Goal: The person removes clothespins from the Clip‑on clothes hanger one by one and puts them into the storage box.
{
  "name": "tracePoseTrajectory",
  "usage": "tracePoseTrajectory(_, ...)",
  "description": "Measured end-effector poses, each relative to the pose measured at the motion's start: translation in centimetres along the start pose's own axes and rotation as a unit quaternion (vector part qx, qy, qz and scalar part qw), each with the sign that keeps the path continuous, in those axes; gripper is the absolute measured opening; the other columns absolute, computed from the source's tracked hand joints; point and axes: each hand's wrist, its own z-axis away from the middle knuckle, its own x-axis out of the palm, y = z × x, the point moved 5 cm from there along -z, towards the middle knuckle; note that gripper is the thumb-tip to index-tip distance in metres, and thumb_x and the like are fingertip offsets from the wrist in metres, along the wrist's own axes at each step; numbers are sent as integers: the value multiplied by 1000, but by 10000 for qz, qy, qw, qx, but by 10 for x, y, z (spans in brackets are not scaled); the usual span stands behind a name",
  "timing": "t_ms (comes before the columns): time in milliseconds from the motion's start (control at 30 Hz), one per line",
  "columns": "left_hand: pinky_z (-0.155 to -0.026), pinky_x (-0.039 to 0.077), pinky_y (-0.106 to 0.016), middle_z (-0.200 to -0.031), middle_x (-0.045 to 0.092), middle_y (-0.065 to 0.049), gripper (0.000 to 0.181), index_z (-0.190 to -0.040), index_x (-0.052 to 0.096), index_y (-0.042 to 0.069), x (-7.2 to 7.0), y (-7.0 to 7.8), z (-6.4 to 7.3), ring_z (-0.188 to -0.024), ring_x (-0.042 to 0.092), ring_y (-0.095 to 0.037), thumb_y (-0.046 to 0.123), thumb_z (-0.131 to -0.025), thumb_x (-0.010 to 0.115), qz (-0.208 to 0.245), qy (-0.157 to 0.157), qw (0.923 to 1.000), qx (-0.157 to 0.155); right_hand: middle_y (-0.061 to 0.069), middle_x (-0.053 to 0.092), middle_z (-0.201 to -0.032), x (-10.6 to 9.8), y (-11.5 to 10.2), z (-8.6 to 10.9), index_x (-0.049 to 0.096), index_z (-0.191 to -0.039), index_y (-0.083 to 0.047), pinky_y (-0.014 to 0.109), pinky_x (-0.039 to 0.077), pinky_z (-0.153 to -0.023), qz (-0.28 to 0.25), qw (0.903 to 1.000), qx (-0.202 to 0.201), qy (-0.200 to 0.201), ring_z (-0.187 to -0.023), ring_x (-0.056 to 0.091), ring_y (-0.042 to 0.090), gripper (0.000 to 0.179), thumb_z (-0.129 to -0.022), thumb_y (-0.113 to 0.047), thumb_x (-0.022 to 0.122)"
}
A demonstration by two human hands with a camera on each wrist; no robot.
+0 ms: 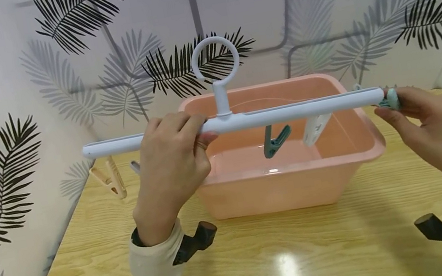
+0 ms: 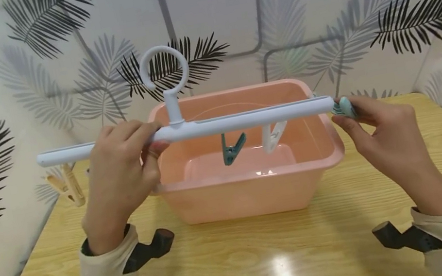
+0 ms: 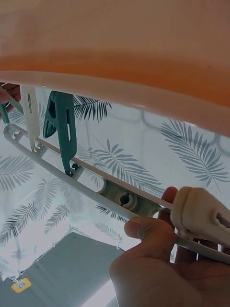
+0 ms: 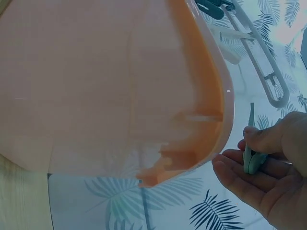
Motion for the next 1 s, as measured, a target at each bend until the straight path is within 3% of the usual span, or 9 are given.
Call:
tracePoseTrajectory(133, -71, 42, -40, -80, 64, -8, 17, -91, 68, 0, -1, 1, 0, -75, 58, -25, 17, -89, 67, 6, -9, 10000, 56, 16, 70, -96, 8, -3, -11, 67, -109, 4, 2, 37, -84, 150, 9993, -223, -267, -99, 47, -25, 34, -77, 14, 71)
tracePoseTrajectory(167, -71, 42, -40, -80, 64, -8, 17, -91, 68, 0, -1, 1, 0, -75, 58, -25, 17, -89, 67, 7, -6, 10000, 71, 15, 71, -98, 10, -3, -14, 68, -110, 3, 2, 38, -84, 83, 9991, -284, -293, -100, 48, -23, 36, -77, 15, 71)
tracePoseTrajectory(300, -72, 43, -40, -80, 65, -8, 17, -92, 69, 0, -2, 2, -1, -75, 58, -24, 17, -89, 67, -1, 4, 9999, 108, -13, 66, -107, 19, -1, -20, 68, -114, 0, 4, 41, -81, -176, 9986, -362, -337, -95, 53, -16, 42, -76, 17, 71)
tracePoseTrajectory(367, -72, 43, -40, -81, 65, -8, 17, -92, 69, 0, -2, 3, -1, -75, 58, -24, 17, -89, 67, -3, 3, 9999, 108, -14, 66, -105, 22, -1, -22, 68, -116, -2, 5, 40, -73, -131, 9983, -440, -359, -84, 52, -13, 43, -76, 16, 71)
tracePoseTrajectory(533, -73, 43, -41, -79, 64, -7, 17, -91, 68, 0, -2, 2, 0, -74, 58, -24, 17, -89, 67, -7, -1, 10000, 96, 13, 70, -95, 29, -1, -27, 68, -115, 0, 14, 32, -65, 44, 9971, -506, -565, -72, 43, -4, 38, -78, 12, 71)
tracePoseTrajectory(767, -73, 44, -41, -79, 65, -7, 15, -90, 68, 1, -3, 2, 1, -74, 59, -24, 16, -89, 66, -20, 4, 9999, 133, 7, 69, -96, 40, -1, -38, 68, -114, -6, 13, 35, -68, -152, 9919, -546, -1137, -74, 47, -1, 38, -80, 11, 70)
tracePoseTrajectory(867, -73, 44, -40, -79, 65, -6, 15, -90, 68, 1, -3, 3, 2, -74, 59, -24, 16, -89, 66, 14, -15, 9999, 150, 4, 69, -95, 45, -2, -45, 68, -112, -7, 12, 38, -70, -72, 9861, -853, -1422, -76, 53, 2, 37, -80, 11, 70)
tracePoseTrajectory(1000, -73, 44, -40, -79, 65, -6, 17, -89, 68, 1, -4, 3, 2, -73, 58, -24, 18, -90, 66, 43, -26, 9999, 142, 5, 71, -91, 56, -4, -55, 69, -105, -5, 24, 47, -62, 200, 9691, -1516, -1938, -72, 63, 14, 37, -75, 16, 70)
